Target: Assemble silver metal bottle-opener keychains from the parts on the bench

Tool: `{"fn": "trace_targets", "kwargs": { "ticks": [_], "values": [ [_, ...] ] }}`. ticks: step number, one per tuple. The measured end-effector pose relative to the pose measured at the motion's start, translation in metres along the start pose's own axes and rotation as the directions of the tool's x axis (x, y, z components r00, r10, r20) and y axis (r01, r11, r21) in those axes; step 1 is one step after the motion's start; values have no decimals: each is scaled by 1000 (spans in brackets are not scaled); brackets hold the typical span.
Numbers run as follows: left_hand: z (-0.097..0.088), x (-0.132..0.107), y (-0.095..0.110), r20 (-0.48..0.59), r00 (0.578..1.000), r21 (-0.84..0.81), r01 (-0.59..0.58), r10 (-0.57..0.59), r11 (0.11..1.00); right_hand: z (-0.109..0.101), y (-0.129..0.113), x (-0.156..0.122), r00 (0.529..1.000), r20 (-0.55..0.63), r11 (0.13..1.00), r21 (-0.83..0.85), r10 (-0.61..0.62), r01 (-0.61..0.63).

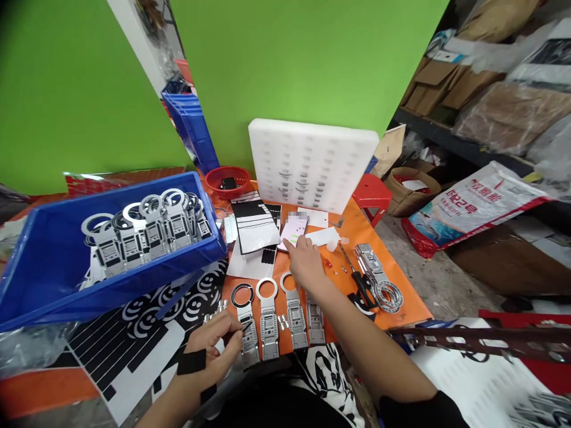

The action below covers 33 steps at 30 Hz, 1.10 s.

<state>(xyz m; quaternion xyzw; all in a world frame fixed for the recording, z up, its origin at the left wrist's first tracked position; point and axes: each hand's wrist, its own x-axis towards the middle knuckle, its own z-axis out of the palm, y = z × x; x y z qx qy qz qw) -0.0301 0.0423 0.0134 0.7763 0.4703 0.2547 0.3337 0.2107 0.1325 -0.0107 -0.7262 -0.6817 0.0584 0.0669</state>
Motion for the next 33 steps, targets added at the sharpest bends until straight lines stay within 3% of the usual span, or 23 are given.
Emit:
{"fn": "trace_targets", "kwargs": {
  "ticks": [5,7,8,11,14,16,21,26,30,33],
  "values": [
    [0,-1,-5,5,999,-11,33,-33,999,-11,0,-8,999,-31,1000,22,10,-10],
    [0,-1,-5,13,999,-23,46,-46,999,-21,1,-23,996,-82,992,129,22,-11],
    [0,0,-4,22,998,-31,57,-57,998,-25,-1,-33,993,-116,961,275,37,-3],
    [3,1,0,52,996,-41,74,-72,996,-33,-12,-71,997,-75,758,651,9,42],
    [9,-2,7,58,998,-21,11,-10,1000,-29,-30,-110,986,115,554,832,-123,-28],
    [13,-6,11,81,994,4,-72,71,997,-25,-40,-131,957,239,477,869,-164,-135],
    [22,-21,12,164,943,61,-303,290,951,-14,-44,-157,896,415,256,894,-160,-368],
    [22,-30,12,160,917,66,-378,364,923,-8,-43,-169,784,583,54,809,-213,-586],
    [17,-36,10,155,909,42,-397,387,917,-4,-48,-178,771,599,-22,786,-217,-617],
    [14,-43,7,156,917,-2,-371,367,929,-6,-54,-181,789,576,20,810,-215,-586]
  ]
}}
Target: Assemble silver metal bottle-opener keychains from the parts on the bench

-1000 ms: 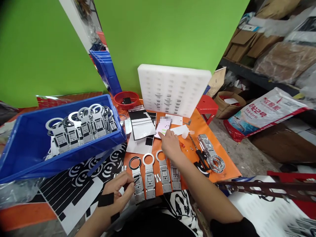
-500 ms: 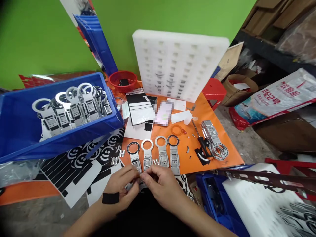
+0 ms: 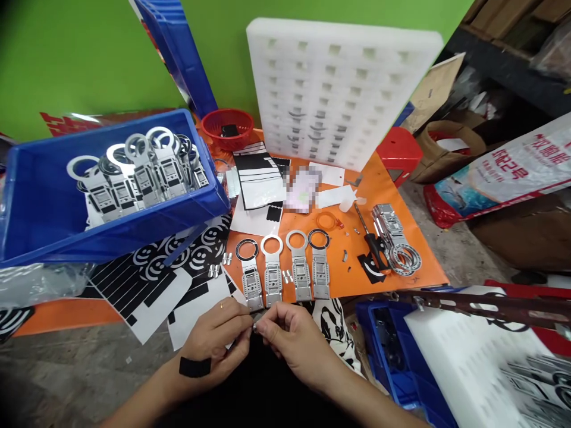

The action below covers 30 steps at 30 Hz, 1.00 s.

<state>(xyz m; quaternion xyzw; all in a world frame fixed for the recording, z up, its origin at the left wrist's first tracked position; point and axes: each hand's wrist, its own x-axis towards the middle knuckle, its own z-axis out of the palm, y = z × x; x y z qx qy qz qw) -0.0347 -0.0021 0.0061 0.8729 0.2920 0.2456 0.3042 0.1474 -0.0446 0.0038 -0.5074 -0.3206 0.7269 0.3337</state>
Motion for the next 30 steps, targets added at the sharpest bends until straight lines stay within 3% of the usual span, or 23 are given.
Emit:
{"fn": "trace_targets", "kwargs": {
  "ticks": [4,6,9,11,13,18,20,24,26,30],
  "values": [
    [-1,-5,1,26,969,-194,246,-246,950,8,-5,-3,979,-68,944,-286,-192,165],
    [-3,-4,3,52,908,-319,409,-415,855,11,-6,-3,949,-76,870,-427,-305,245],
    [-9,0,4,176,787,-502,588,-591,634,13,-6,-2,908,-24,775,-530,-419,344],
    [-12,2,4,290,717,-592,655,-633,470,12,-6,0,870,25,709,-569,-492,417],
    [-13,2,2,372,682,-642,679,-630,356,10,-8,1,830,74,646,-591,-553,483],
    [-8,1,-5,449,673,-721,661,-588,205,1,-15,4,759,242,509,-616,-604,601],
    [-8,3,-6,464,673,-711,671,-576,211,-3,-18,5,739,300,446,-641,-603,624],
    [-11,10,-4,456,680,-612,708,-574,352,-10,-24,6,748,358,378,-693,-559,614],
    [-13,15,-2,411,704,-566,695,-579,443,-12,-27,6,788,320,436,-694,-526,573],
    [-14,24,0,278,802,-489,592,-530,640,-15,-32,7,912,145,681,-623,-383,385]
  ]
}}
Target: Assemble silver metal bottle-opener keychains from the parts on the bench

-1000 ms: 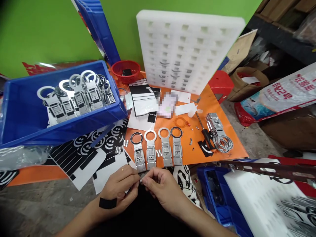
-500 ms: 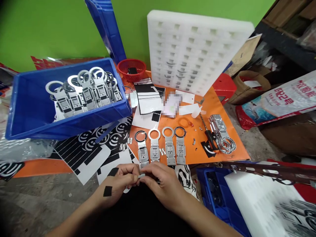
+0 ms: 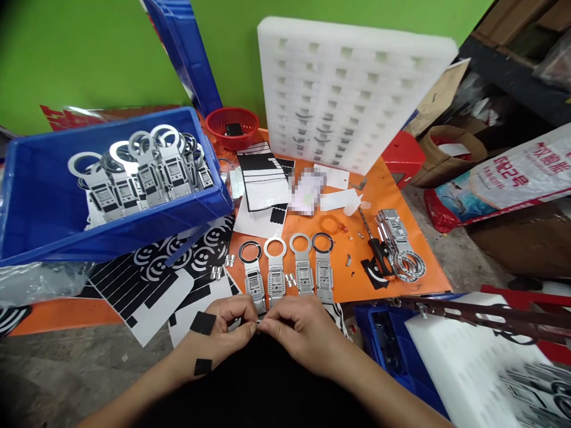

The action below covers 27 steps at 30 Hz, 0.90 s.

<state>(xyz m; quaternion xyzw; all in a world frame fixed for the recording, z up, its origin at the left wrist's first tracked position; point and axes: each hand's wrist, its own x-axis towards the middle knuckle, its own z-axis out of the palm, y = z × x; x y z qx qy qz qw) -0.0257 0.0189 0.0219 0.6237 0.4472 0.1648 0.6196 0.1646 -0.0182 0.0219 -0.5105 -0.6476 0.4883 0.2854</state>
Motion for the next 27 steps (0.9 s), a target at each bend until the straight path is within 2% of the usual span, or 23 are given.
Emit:
{"fn": "trace_targets", "kwargs": {
  "ticks": [4,7,11,16,20,23,27],
  "values": [
    [-1,5,2,8,1000,-17,-26,26,1000,-1,1,2,982,38,961,204,183,-187],
    [-3,7,2,-22,999,-113,27,-30,993,1,1,3,976,2,942,260,220,-213],
    [-5,8,-2,-37,997,-231,57,-67,971,3,-1,3,991,-45,977,176,128,-118],
    [-3,10,-10,129,976,-475,218,-178,852,-2,-3,1,1000,-14,997,83,-5,7],
    [0,10,-11,165,964,-531,267,-211,804,-4,-1,-1,991,-12,990,57,-131,131],
    [1,10,-11,158,967,-536,256,-202,804,-3,0,-1,991,-39,989,71,-129,131],
    [1,10,-10,193,957,-540,288,-217,791,-4,-2,0,994,-19,988,109,-112,113]
  ]
}}
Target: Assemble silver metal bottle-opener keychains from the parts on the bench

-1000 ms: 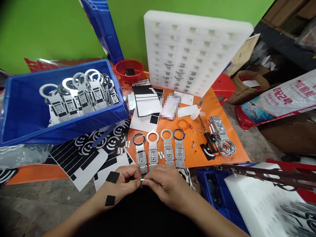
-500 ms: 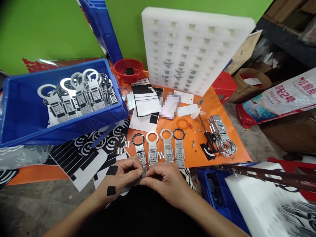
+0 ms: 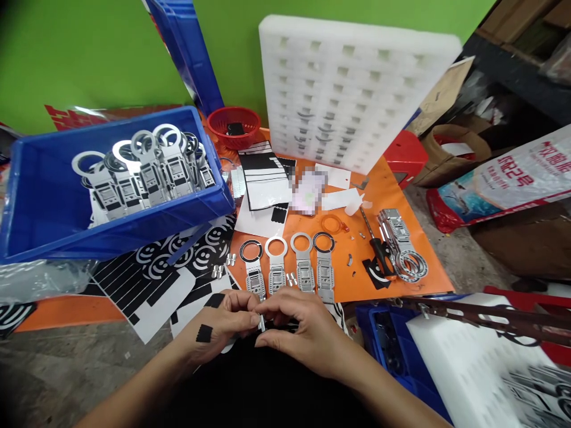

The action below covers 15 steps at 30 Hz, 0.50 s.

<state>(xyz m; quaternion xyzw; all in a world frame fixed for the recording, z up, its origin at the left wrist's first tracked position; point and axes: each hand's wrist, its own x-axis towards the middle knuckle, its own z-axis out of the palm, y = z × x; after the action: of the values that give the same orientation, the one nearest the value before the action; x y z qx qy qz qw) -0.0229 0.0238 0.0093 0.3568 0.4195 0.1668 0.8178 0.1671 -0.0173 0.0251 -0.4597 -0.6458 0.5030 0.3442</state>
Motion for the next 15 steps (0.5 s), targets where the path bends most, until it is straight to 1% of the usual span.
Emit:
{"fn": "trace_targets", "kwargs": {
  "ticks": [3,7,10,15],
  "values": [
    [1,0,1,23,999,-26,27,-26,999,0,-2,1,999,-3,999,37,41,-40],
    [2,-1,-1,15,1000,-36,22,-21,999,2,-2,0,996,-25,996,37,81,-80],
    [2,-1,-2,22,1000,-32,20,-19,999,5,1,0,996,-44,996,43,77,-76],
    [5,-1,0,0,1000,-50,19,-19,999,6,5,0,996,-66,998,33,54,-52]
  ]
}}
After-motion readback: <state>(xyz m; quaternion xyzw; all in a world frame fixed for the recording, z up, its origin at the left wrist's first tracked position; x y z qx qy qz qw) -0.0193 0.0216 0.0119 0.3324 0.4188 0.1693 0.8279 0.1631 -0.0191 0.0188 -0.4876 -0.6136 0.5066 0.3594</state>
